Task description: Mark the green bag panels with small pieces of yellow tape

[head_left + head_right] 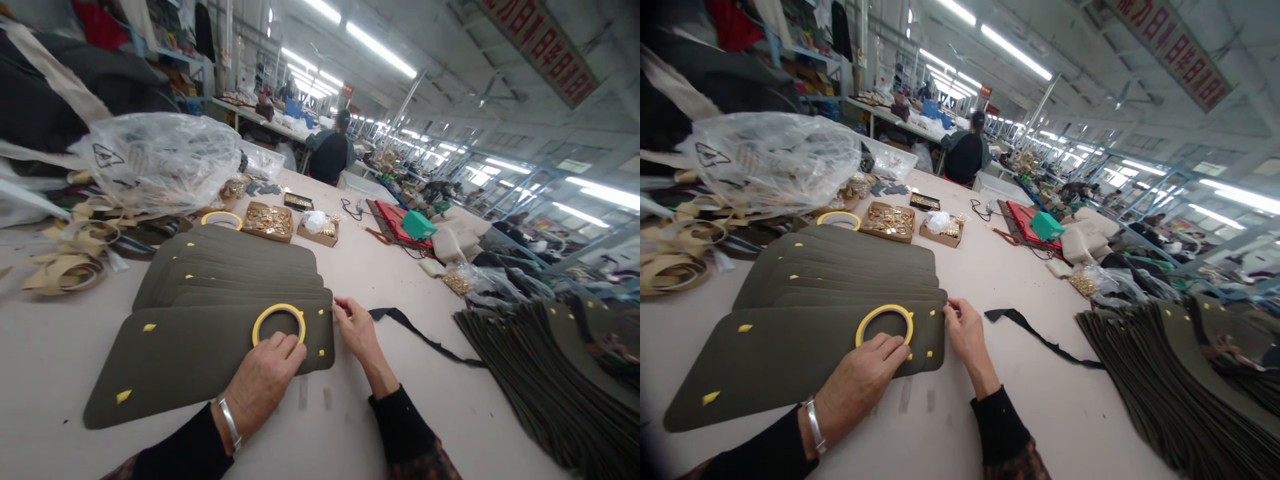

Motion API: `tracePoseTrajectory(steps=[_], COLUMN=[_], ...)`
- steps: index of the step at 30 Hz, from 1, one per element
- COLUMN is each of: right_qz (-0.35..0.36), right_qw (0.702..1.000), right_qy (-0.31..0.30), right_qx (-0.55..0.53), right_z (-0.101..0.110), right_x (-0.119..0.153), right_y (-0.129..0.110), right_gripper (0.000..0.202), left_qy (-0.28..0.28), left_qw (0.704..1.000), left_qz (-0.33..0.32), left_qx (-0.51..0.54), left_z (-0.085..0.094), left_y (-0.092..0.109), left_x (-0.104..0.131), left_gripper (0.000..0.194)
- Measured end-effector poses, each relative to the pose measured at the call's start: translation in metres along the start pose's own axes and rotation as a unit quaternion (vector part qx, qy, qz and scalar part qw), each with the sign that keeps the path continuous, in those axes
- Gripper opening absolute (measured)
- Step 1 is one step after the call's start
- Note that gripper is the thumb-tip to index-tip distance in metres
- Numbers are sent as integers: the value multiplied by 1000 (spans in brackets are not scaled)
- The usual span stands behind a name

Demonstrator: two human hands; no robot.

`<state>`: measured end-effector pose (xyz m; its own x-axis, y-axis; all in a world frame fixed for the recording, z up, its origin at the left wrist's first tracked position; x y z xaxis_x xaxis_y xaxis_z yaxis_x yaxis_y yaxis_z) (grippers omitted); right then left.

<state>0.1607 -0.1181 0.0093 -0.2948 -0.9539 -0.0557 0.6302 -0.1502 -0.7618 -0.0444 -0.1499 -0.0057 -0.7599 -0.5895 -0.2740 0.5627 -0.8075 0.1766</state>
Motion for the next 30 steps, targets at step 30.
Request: tracePoseTrajectory(steps=[30], right_qz=[-32], right_qw=[975], right_qy=[-218], right_qx=[15], right_z=[20], right_x=[63], right_y=[5], right_gripper=[21], left_qy=[166], left_qw=[967], left_qz=[-35], left_qx=[191], left_z=[37], left_y=[12], left_x=[38], left_gripper=[19])
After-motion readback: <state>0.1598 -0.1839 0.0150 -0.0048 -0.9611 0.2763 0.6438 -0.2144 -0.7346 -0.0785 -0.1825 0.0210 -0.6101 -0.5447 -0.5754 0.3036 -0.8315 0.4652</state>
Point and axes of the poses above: each hand's wrist, its own x-axis away from the middle knuckle, its own z-axis out of the back of the hand, y = z × x, the point moved 1 cm from there along -x, towards the middle knuckle, and after that the axes turned 7 degrees about -z, right-handed, at the moved point
